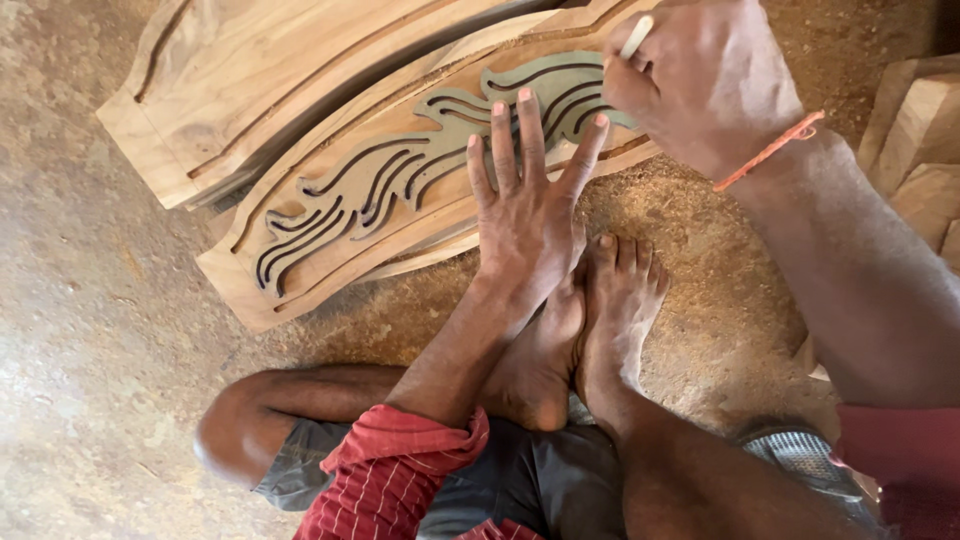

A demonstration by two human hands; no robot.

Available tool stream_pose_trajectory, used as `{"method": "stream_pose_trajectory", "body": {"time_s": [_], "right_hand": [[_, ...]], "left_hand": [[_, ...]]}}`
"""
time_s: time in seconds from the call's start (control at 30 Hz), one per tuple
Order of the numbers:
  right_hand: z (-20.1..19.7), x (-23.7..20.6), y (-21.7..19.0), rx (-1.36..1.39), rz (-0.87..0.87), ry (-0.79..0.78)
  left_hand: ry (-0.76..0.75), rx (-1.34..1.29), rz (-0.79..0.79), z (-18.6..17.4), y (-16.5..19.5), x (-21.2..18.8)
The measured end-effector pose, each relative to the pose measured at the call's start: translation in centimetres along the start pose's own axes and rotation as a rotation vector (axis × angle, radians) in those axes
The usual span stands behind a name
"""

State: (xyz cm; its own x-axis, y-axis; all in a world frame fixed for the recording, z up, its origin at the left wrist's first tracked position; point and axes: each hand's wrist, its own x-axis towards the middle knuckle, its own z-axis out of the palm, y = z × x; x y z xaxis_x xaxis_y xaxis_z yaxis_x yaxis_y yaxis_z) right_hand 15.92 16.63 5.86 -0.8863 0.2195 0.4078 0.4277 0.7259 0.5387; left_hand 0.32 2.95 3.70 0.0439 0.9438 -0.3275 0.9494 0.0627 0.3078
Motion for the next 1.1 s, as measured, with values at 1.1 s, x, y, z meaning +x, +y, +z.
{"method": "stream_pose_trajectory", "body": {"time_s": [1.1], "right_hand": [[0.4,-1.9,-1.7,-0.116,0.190,-0.078]], "left_hand": [[-0.014,0.026,-0.005,-0.4,0.1,0.2]]}}
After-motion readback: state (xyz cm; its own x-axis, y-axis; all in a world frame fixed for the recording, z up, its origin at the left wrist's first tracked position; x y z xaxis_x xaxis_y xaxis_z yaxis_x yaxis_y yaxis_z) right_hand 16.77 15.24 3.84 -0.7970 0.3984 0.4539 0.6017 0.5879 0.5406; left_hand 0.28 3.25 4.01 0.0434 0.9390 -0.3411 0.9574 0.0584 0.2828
